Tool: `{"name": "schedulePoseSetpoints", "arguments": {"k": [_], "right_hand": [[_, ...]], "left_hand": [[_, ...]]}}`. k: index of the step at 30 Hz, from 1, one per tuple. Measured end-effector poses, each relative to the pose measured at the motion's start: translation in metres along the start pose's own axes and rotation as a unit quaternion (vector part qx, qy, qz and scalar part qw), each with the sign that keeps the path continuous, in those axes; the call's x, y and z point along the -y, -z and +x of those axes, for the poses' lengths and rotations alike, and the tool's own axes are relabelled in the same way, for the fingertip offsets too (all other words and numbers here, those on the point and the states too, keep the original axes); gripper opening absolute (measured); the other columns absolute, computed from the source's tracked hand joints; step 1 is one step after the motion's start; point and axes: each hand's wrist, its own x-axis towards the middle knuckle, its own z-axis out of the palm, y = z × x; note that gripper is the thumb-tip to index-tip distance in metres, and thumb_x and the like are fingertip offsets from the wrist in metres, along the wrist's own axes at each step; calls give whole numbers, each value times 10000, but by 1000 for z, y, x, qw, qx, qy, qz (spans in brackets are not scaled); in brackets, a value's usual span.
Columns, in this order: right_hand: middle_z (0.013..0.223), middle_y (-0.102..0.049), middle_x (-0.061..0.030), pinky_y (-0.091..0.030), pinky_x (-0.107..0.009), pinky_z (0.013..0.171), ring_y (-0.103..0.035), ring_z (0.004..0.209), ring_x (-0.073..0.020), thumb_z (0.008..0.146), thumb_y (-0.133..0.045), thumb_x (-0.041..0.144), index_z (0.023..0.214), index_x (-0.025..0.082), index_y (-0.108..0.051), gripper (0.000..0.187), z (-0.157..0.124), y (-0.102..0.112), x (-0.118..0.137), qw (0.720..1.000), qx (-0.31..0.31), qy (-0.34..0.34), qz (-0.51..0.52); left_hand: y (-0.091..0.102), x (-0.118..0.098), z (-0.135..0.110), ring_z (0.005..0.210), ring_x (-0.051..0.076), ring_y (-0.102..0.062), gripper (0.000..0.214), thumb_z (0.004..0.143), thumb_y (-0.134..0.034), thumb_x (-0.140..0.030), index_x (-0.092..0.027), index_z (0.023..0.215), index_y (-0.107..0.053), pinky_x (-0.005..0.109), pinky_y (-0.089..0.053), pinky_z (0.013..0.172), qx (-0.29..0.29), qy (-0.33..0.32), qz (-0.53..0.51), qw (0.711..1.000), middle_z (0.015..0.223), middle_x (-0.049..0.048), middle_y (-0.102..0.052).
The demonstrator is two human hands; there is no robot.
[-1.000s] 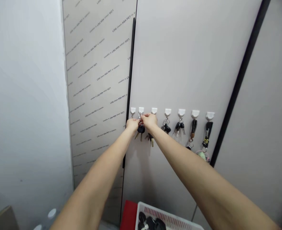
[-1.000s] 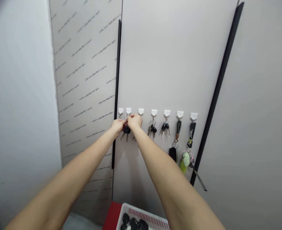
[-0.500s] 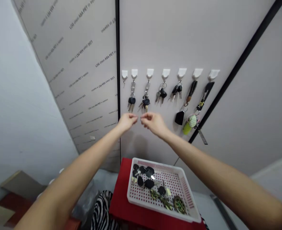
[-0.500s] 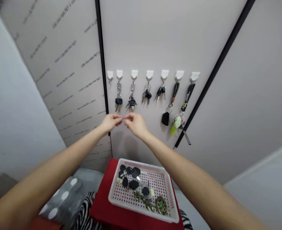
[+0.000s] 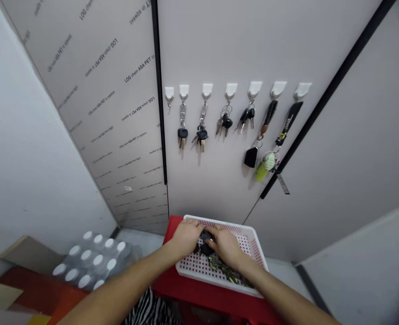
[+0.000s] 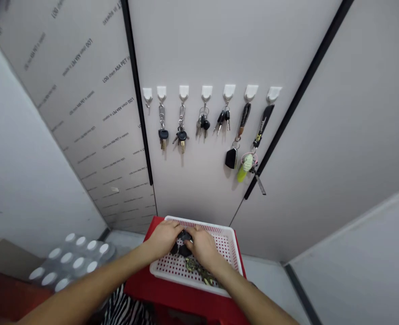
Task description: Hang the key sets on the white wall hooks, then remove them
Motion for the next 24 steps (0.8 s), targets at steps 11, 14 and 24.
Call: {"name": "schedulePoseSetpoints", "arguments": {"k": [11, 14, 24], "right_hand": [[720, -567, -40, -348, -238, 643, -489, 686, -141, 656, -398, 202, 737, 167, -556, 181, 0, 11, -10, 996, -19, 13, 83], [785, -568, -48, -362, -241, 656, -492, 715, -136, 672, -399, 260, 847, 160, -538, 245, 0, 20, -7, 981, -34, 27, 188], [594, -526, -9, -362, -221, 559, -458, 575, -107, 646, -444, 282, 648, 129, -549, 185, 10, 33, 7, 949, -45, 26, 310]], "left_hand": [[5, 1, 7, 725, 146, -469, 144, 653, -405, -157, -162, 671, -548, 244, -357, 643, 0, 39, -99, 994, 728, 32, -538], [12, 4, 13, 692, 114, -468, 129, 639, -417, -168, -154, 675, -540, 203, -356, 616, -44, 82, -235, 967, 704, 12, -537], [29, -1, 21, 524, 71, -432, 128, 611, -442, -195, -118, 641, -540, 169, -345, 501, -32, 110, -460, 880, 560, -15, -504]]}}
